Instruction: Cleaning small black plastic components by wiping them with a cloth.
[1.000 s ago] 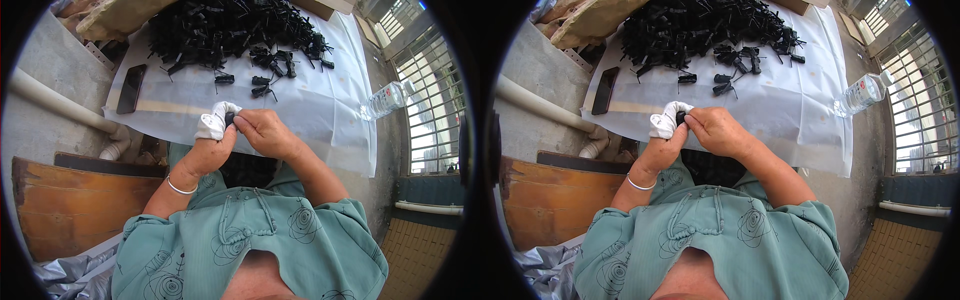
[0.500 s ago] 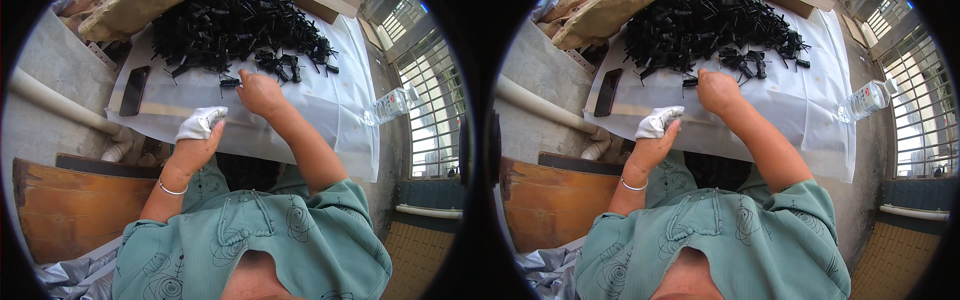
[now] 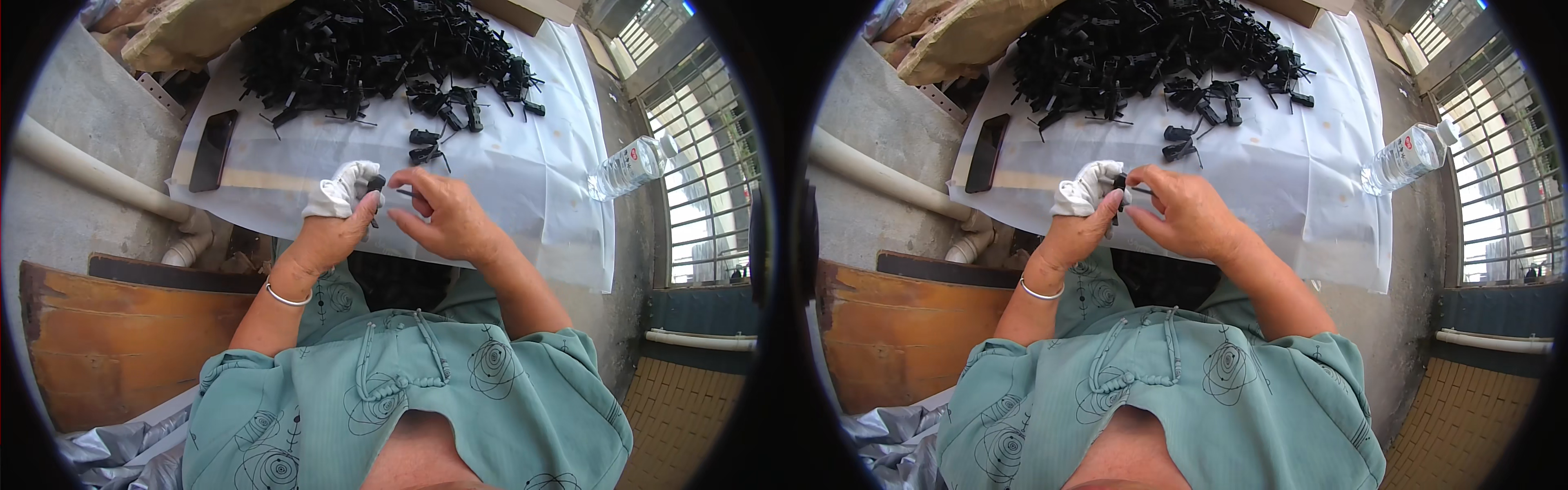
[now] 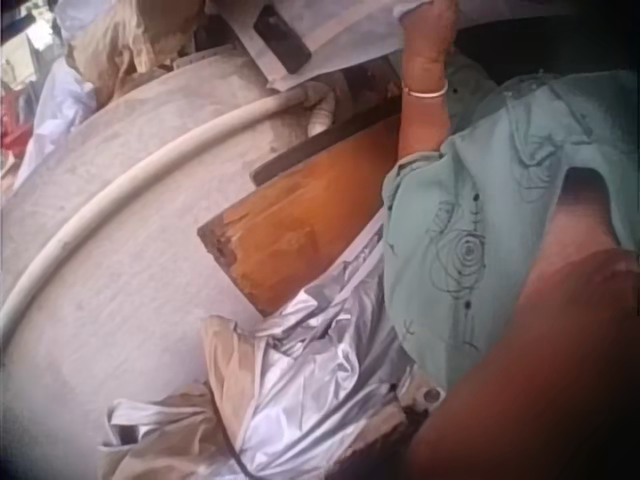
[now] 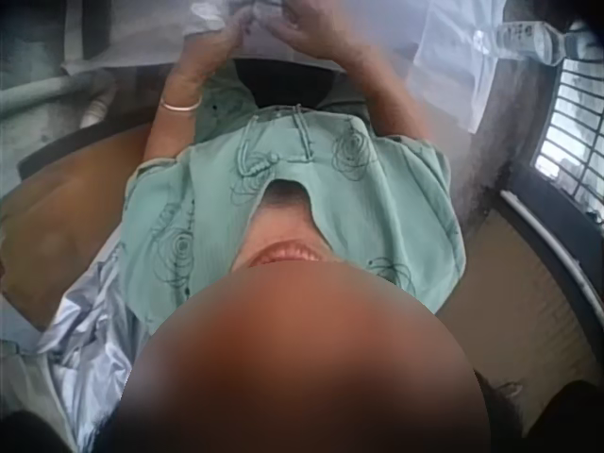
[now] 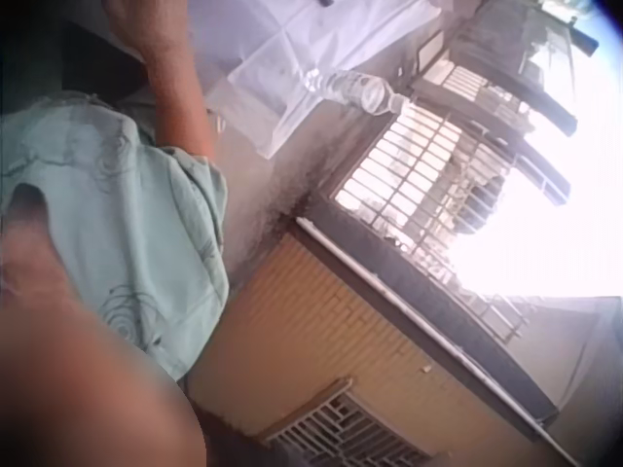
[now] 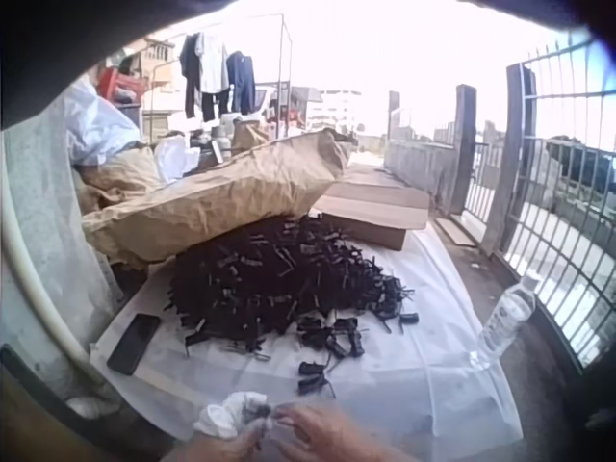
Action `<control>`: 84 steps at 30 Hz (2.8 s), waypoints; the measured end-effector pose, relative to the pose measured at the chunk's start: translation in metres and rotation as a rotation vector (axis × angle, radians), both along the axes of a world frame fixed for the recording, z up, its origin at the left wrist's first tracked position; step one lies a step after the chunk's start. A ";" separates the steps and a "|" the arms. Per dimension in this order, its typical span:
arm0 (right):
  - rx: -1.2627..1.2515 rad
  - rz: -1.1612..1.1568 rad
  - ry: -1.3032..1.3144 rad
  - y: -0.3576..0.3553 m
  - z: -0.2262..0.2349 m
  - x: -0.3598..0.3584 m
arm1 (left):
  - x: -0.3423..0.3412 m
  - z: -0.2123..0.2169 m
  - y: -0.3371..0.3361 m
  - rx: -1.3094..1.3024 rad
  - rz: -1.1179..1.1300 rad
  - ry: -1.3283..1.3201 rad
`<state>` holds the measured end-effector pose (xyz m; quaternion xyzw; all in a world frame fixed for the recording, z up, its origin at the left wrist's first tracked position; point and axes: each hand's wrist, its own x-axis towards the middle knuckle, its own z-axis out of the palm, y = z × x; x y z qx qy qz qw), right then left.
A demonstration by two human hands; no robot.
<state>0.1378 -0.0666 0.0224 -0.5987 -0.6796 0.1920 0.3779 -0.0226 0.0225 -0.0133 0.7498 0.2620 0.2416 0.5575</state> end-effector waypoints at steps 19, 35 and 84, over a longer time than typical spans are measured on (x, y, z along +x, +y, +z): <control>-0.052 -0.044 0.351 -0.002 -0.034 -0.012 | 0.012 0.007 -0.031 0.337 0.184 -0.151; -0.007 0.014 0.176 -0.008 -0.030 0.012 | 0.008 0.017 -0.020 -0.303 0.086 -0.262; -0.221 -0.435 -0.352 0.036 -0.038 0.051 | 0.020 -0.016 -0.016 -0.115 0.143 -0.076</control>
